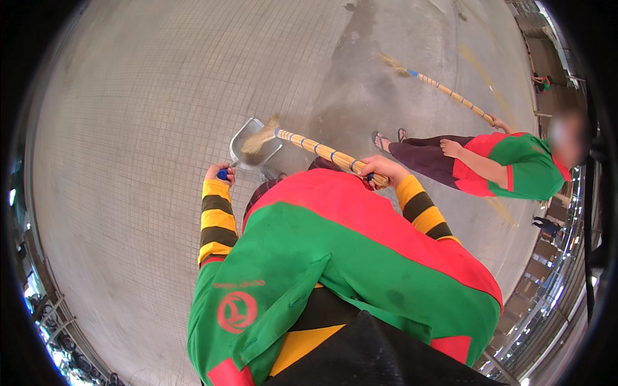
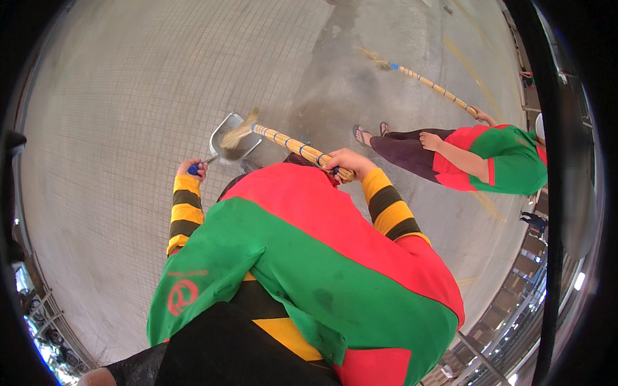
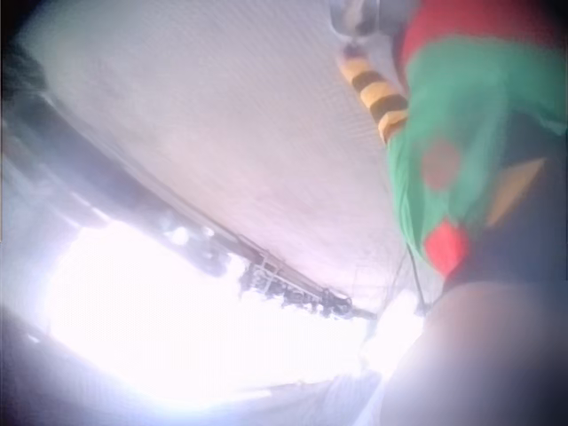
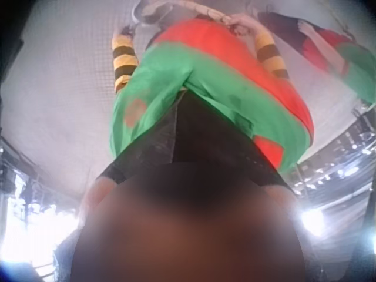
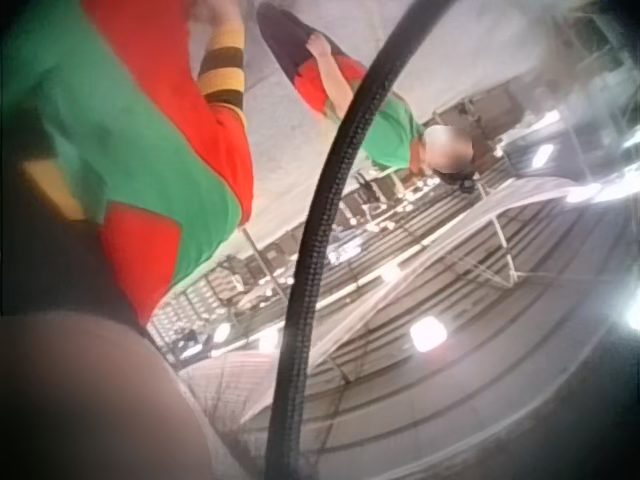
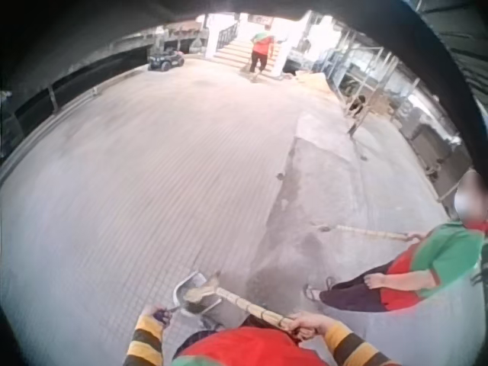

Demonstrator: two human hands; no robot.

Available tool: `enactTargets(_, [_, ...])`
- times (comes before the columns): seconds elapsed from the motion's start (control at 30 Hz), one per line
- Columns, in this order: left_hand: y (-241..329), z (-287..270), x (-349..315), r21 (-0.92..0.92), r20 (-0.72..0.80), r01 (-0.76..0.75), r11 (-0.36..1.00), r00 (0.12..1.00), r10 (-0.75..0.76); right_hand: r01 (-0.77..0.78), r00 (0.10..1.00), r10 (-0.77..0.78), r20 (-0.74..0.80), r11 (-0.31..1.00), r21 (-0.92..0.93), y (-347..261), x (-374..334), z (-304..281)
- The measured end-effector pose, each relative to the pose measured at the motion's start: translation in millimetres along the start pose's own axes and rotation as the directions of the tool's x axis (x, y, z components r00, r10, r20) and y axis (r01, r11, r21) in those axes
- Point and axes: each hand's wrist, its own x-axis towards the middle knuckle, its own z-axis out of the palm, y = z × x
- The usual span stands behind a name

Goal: The person sweeps a tiled floor using a broom and dustpan, gathering debris into the dustpan. They coordinate with another person who also sweeps nearby.

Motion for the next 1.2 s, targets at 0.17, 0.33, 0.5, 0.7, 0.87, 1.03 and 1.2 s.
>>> enactTargets(0.17, [5, -3, -3, -0.003, 0.016, 0.01, 1.0, 1.0, -0.01, 0.083, 0.995, -0.067, -0.07, 0.962, 0.26, -8, -4, 10])
enactTargets(0.33, [5, -9, -10, -0.084, -0.016, 0.062, 0.994, 0.998, -0.064, 0.135, 0.989, -0.083, -0.126, 0.864, 0.485, -30, 10, 17])
enactTargets(0.5, [11, -11, -27, -0.254, 0.093, 0.026, 0.967, 0.996, -0.002, 0.163, 0.984, -0.16, -0.081, 0.61, 0.775, -78, 18, -4])
enactTargets(0.7, [20, 22, -45, -0.567, 0.102, 0.149, 0.81, 0.989, -0.11, 0.093, 0.986, -0.156, -0.052, 0.269, 0.959, -146, 52, -47])
enactTargets(0.87, [46, 82, -37, -0.594, 0.287, 0.235, 0.769, 0.955, -0.071, 0.138, 0.977, -0.18, -0.111, 0.146, 0.98, -230, 97, -81])
enactTargets(1.03, [123, 132, -41, -0.711, 0.211, 0.079, 0.698, 0.972, 0.105, 0.138, 0.979, -0.159, -0.125, 0.072, 0.988, -310, 104, -98])
enactTargets(1.2, [200, 167, -53, -0.762, 0.258, 0.079, 0.642, 0.947, 0.19, 0.107, 0.99, -0.108, -0.094, 0.119, 0.987, -391, 119, -112])
